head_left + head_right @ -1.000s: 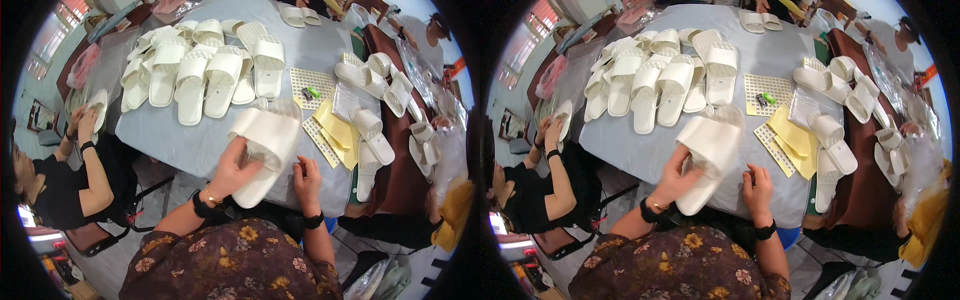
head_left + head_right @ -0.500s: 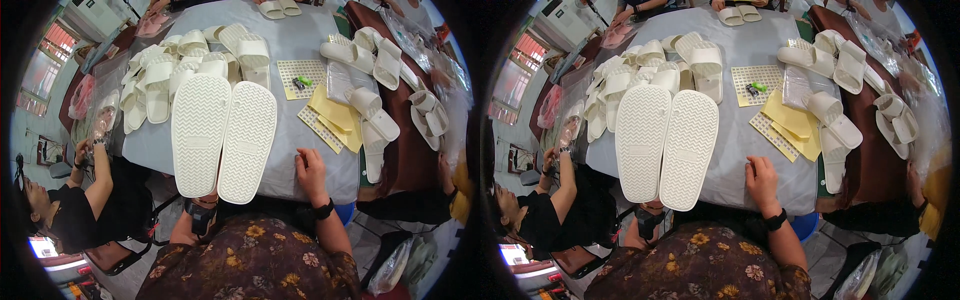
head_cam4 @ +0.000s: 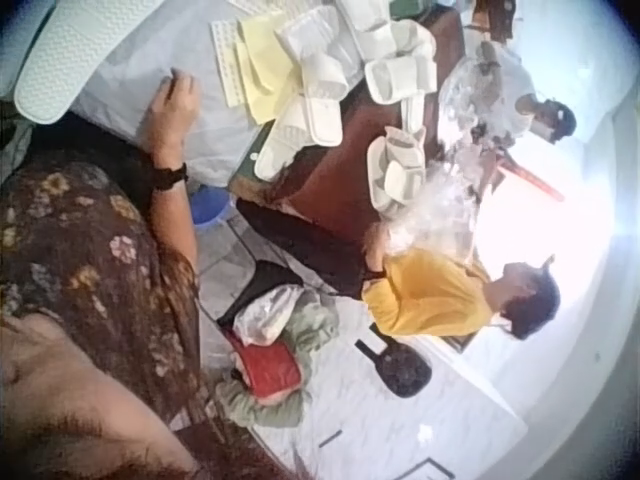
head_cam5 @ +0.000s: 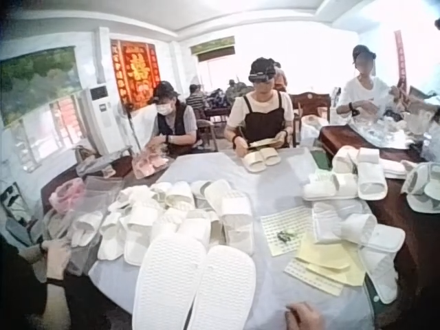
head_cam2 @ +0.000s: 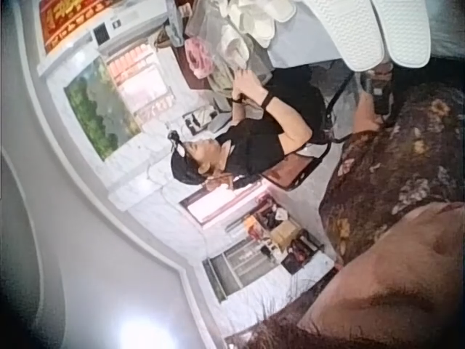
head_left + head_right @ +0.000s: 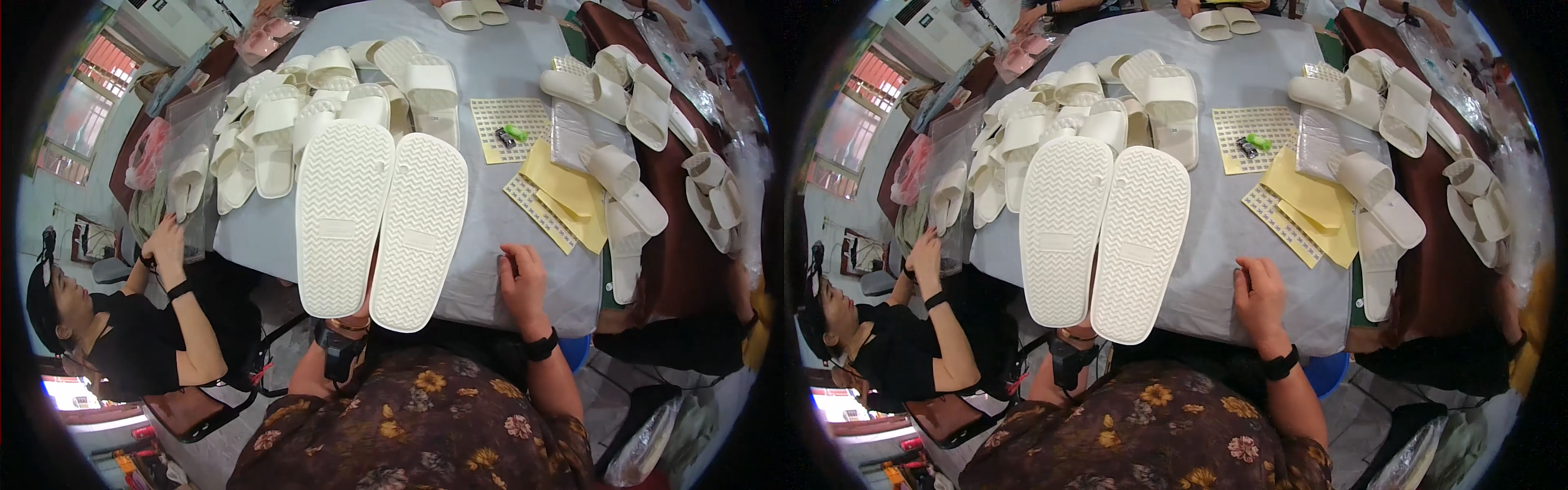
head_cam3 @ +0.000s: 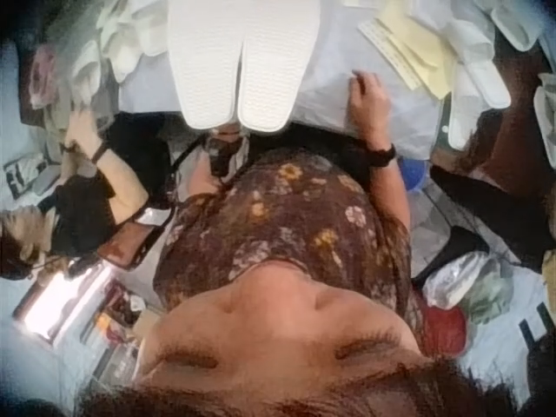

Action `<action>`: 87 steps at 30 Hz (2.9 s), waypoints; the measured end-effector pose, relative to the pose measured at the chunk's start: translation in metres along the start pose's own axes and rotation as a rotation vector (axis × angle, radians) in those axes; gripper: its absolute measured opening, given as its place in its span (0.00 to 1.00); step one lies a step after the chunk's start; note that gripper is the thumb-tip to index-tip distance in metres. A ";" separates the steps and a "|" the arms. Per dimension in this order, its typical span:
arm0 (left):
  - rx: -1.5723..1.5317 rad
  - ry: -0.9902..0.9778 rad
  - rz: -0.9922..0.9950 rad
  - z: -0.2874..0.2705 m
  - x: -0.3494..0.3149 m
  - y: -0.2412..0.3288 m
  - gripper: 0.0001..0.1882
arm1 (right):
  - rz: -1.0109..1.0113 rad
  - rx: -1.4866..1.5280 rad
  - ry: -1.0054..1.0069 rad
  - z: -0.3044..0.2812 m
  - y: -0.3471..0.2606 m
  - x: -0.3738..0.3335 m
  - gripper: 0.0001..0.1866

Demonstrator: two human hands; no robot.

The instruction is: Inspect white sandals for defects, sort them on a table, and pack them into plastic bags as part of a manufacturing quality control process.

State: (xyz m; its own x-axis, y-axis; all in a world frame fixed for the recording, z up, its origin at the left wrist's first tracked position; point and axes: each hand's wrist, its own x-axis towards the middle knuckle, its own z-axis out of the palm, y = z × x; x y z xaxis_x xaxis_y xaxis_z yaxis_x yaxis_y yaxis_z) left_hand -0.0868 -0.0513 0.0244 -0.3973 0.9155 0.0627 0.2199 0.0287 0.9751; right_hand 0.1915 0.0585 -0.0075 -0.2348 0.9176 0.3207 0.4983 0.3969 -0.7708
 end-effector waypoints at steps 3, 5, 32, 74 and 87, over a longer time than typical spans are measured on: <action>0.023 0.007 -0.012 0.008 0.003 0.005 0.25 | 0.013 0.008 0.001 0.000 -0.002 0.001 0.09; 0.035 0.012 -0.018 0.009 0.005 0.009 0.25 | -0.014 0.021 0.014 0.001 -0.001 0.002 0.09; 1.231 0.024 0.183 -0.141 0.266 0.030 0.34 | 0.053 0.234 0.001 -0.034 0.031 0.018 0.10; 0.492 -0.107 0.391 0.021 0.048 0.039 0.25 | 0.100 1.046 0.576 -0.373 0.031 0.133 0.11; 0.426 -0.168 0.362 0.031 0.028 0.046 0.27 | -0.210 0.997 0.356 -0.316 -0.094 0.102 0.13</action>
State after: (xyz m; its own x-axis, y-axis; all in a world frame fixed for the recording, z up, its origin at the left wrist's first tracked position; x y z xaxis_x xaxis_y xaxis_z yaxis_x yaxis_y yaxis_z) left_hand -0.0599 -0.0113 0.0649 -0.0904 0.9472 0.3077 0.6679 -0.1715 0.7242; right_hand 0.3849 0.1219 0.2717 0.0998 0.8507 0.5162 -0.4657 0.4984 -0.7313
